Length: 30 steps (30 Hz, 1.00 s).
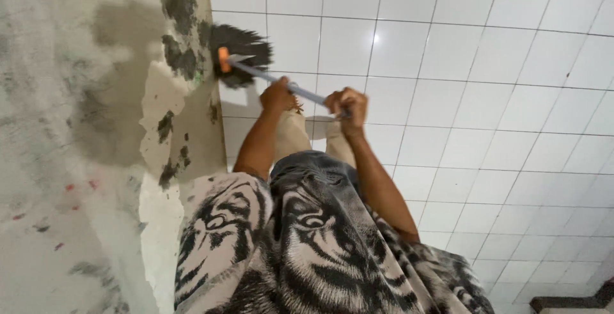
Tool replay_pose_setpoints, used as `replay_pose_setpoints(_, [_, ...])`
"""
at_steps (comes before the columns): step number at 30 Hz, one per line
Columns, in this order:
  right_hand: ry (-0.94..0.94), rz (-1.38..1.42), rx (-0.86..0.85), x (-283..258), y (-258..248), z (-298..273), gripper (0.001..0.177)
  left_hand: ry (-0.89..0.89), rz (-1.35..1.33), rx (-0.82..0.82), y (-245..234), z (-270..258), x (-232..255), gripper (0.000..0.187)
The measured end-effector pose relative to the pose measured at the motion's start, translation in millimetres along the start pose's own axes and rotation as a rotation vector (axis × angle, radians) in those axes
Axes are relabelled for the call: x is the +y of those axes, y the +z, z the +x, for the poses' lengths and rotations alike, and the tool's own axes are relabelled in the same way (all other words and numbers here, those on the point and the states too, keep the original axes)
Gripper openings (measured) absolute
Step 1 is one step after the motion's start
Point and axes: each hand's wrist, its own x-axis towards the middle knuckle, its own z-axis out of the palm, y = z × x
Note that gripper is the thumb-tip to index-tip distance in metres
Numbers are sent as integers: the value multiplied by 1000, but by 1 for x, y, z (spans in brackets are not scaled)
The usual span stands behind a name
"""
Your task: The recorder is mopping a tiled floor and cleaning a wall surface using a long-handled mop.
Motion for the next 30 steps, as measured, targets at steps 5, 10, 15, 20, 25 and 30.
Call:
replay_pose_setpoints(5, [30, -33, -70, 2, -38, -31, 39, -88, -2, 86, 38, 5, 5, 47])
replay_pose_setpoints(10, [99, -21, 5, -79, -123, -57, 33, -5, 18, 93, 140, 10, 78, 38])
replay_pose_setpoints(15, [4, -173, 126, -214, -207, -81, 24, 573, -68, 106, 232, -9, 202, 29])
replay_pose_setpoints(20, [-181, -342, 204, -291, -240, -93, 27, 598, -172, -183, 245, -54, 356, 27])
replay_pose_setpoints(25, [-242, -484, 227, -303, -245, -84, 18, 782, -208, -289, 229, -61, 426, 28])
replay_pose_setpoints(30, [-304, -420, 138, -301, -246, -71, 11, 744, 2, -229, 227, -56, 435, 21])
